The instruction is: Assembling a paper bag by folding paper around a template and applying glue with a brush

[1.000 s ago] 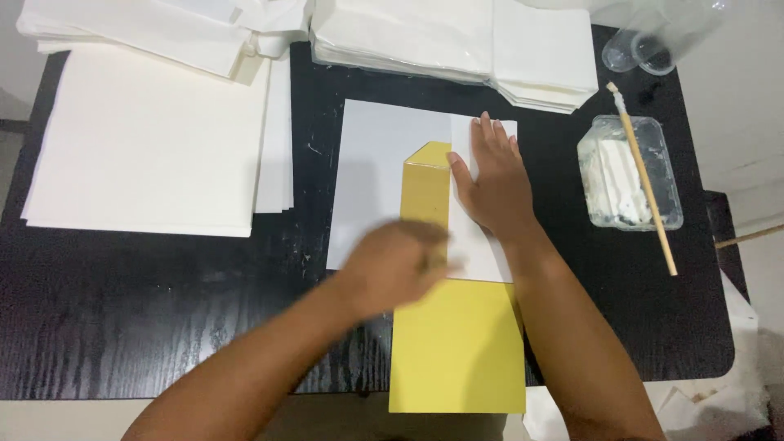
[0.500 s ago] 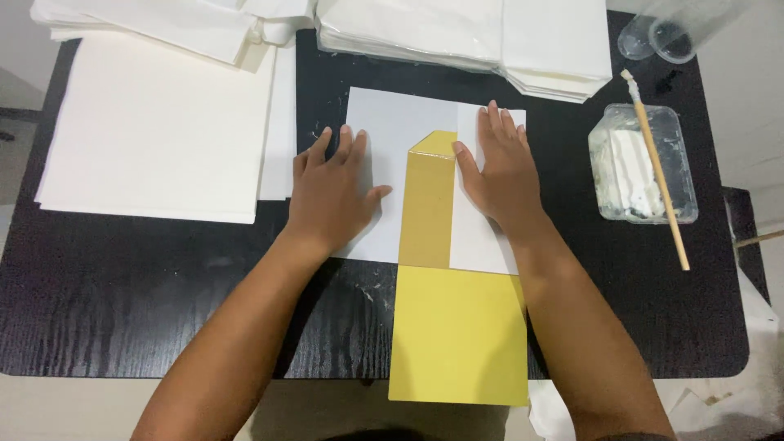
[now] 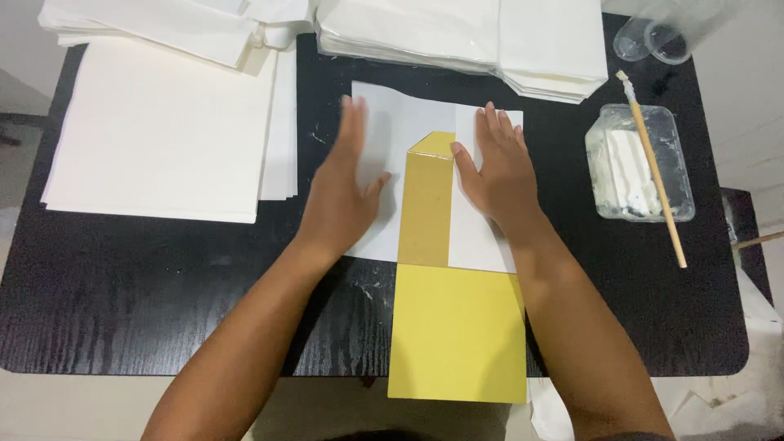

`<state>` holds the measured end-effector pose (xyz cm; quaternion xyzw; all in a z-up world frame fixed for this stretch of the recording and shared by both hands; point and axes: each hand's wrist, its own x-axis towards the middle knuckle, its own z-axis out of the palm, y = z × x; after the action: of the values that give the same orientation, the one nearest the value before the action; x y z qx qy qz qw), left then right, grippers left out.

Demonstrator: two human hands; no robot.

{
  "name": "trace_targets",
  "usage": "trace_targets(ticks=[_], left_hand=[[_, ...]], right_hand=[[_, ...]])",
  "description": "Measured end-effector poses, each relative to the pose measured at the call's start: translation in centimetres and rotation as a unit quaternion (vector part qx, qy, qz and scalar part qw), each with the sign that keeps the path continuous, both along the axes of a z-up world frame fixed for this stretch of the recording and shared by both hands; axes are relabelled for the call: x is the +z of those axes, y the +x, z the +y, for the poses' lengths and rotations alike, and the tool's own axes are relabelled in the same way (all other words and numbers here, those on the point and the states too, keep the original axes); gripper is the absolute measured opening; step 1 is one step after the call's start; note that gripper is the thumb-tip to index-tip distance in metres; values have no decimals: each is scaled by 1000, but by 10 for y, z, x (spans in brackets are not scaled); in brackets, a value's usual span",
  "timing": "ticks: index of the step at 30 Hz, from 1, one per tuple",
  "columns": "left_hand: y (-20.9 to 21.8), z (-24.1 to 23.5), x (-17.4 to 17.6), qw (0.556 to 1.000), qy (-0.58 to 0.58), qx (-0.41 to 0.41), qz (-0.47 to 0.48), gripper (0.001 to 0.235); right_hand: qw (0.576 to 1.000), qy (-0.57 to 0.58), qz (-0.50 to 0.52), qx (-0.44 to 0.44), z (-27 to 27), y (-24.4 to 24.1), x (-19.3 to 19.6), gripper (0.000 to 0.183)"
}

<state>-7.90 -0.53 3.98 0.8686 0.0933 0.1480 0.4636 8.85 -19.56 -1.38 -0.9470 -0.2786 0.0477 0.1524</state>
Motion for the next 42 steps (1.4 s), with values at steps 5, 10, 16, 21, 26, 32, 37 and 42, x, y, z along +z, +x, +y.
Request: trace_targets(ticks=[5,10,16,21,26,32,37,42], left_hand=[[-1,12,6,990,-90,90,59,104],[20,45,-66,981,-129,112,92,58],[26,47,-71,992,-18,123,28,30],[31,46,-67,992,-23,98,71,16],[27,45,-44,981,17,87,170,22],[36,56,-63,991,-69,48,106,37],[51,36,-47,996,-34,31,81,39],[71,-3,-35,997,-66,-11,47,38]], right_hand=[[1000,7,10,-5,1,0,3,70],[999,-40,13,-4,2,1,7,72],[999,-32,16,-1,0,3,2,73],[999,-48,21,9,2,-1,13,72],[999,-45,26,1,1,0,12,74],[999,-18,17,23,1,-1,15,71],[1000,-18,11,13,1,-4,14,71],[1000,-17,9,12,0,-2,10,71]])
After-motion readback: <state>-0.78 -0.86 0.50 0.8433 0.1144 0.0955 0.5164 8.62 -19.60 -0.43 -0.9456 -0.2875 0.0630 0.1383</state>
